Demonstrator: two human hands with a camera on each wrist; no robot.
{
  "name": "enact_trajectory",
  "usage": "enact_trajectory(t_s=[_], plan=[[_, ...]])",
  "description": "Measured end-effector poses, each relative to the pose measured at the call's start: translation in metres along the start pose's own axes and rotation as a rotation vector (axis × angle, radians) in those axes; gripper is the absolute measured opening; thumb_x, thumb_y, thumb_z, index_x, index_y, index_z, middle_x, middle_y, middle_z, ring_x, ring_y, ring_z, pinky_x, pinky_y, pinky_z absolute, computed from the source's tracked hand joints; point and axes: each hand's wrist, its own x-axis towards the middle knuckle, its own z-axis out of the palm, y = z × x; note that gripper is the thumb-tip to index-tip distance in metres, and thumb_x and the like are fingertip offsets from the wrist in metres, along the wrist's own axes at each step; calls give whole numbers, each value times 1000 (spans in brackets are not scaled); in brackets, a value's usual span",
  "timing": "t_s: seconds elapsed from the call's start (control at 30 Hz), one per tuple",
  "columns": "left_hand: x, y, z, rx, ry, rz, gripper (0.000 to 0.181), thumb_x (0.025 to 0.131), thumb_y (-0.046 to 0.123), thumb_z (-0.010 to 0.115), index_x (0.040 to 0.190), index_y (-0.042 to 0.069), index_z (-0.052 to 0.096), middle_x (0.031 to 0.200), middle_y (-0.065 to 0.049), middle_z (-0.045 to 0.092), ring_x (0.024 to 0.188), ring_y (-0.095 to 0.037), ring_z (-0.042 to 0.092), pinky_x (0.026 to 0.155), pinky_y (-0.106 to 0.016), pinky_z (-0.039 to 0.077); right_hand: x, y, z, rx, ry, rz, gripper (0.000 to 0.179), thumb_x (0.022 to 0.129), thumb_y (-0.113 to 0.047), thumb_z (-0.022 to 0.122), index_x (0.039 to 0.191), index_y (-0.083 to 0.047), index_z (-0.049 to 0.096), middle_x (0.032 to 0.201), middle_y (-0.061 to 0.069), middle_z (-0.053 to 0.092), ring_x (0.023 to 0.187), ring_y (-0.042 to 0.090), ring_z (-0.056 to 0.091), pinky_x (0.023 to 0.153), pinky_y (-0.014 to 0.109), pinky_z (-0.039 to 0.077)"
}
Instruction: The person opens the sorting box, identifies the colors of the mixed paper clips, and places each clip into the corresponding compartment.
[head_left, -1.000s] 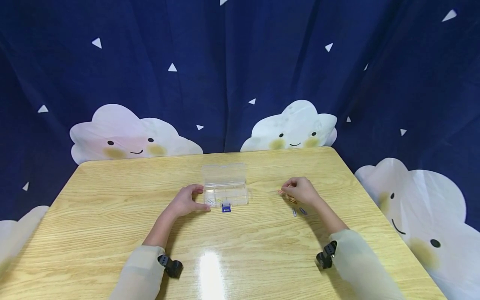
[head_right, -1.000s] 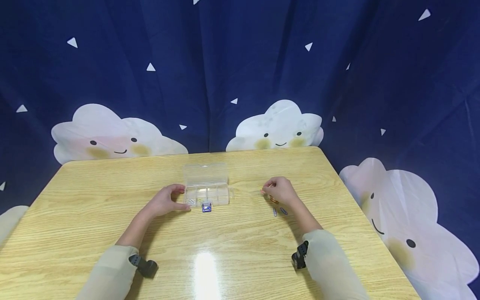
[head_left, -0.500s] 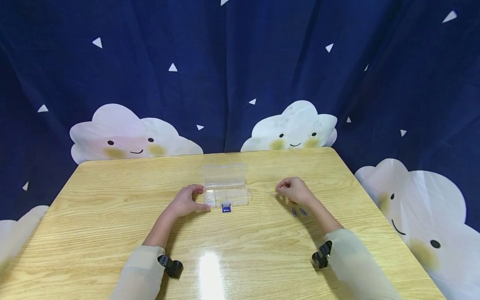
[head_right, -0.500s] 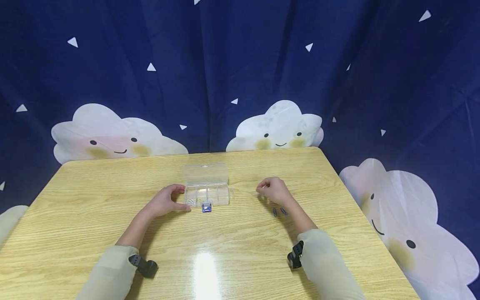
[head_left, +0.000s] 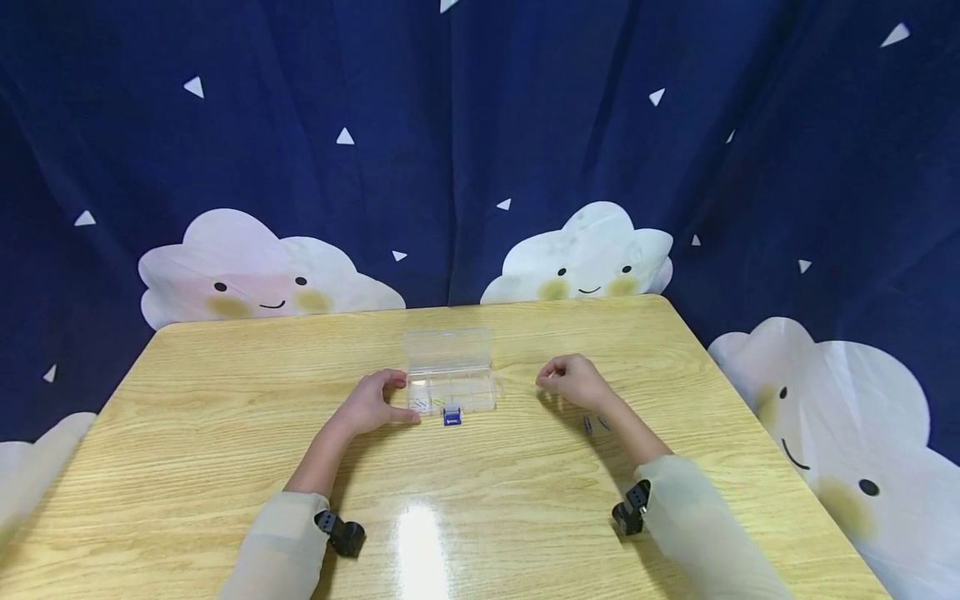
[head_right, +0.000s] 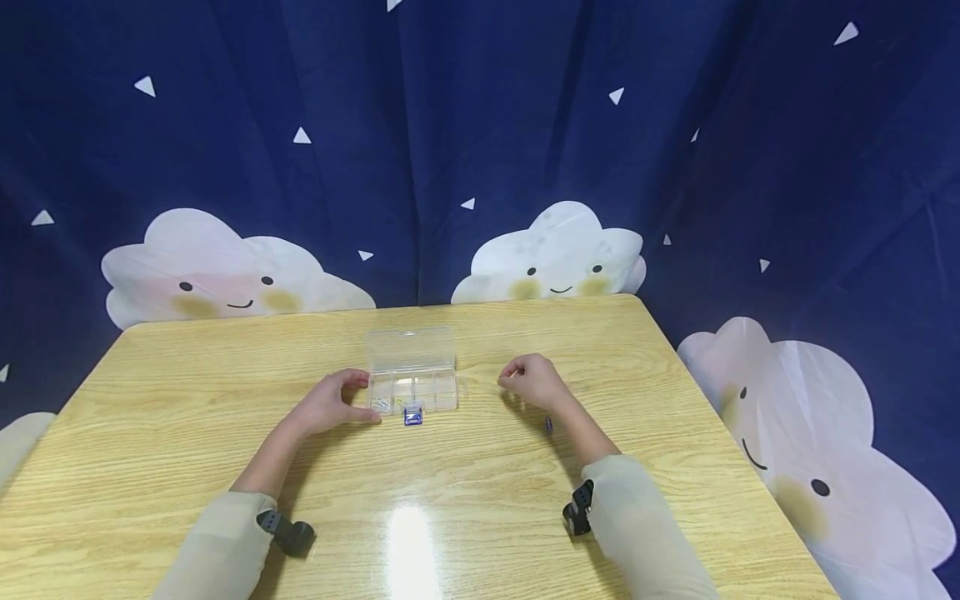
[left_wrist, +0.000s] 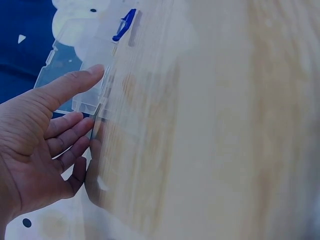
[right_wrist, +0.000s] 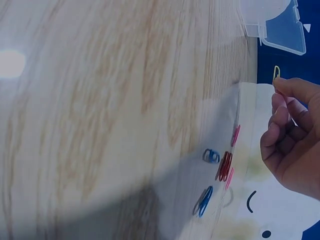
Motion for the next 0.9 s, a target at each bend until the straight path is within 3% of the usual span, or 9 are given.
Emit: enact_trajectory(t_s=[0.17, 0.3, 0.6, 0.9], plan=[[-1, -1, 0, -8, 1, 1, 77, 66, 26, 85, 128, -1, 50, 124, -17, 58, 118, -33, 50, 104, -47, 38, 3, -2, 4, -7, -7, 2, 16, 90, -20, 61, 94, -6, 69, 68, 12, 57, 52, 13, 42, 49, 27, 37], [0, -1, 1, -5, 4, 2, 76, 66, 26, 85, 128, -1, 50, 123, -17, 58, 118, -33, 50, 104, -46, 38, 5, -5, 7, -27, -6, -4, 15, 89, -19, 62, 92, -6, 69, 73, 11, 60, 55, 13, 43, 51, 27, 38], [0, 0, 1, -5, 1, 0, 76, 67, 25, 85, 129, -1, 49, 124, -17, 58, 119, -33, 50, 104, -46, 38, 10, -12, 13, -56, -15, -20, 14, 89, -20, 62, 91, -8, 70, 67, 5, 57, 53, 11, 41, 51, 26, 37], [0, -1, 1, -16, -4, -5, 76, 68, 25, 84, 129, -1, 49, 125, -17, 57, 120, -33, 49, 105, -47, 37, 16, -19, 21, -64, -31, -46, 13, 88, -20, 62, 91, -9, 70, 68, 7, 60, 50, 10, 41, 49, 25, 37]])
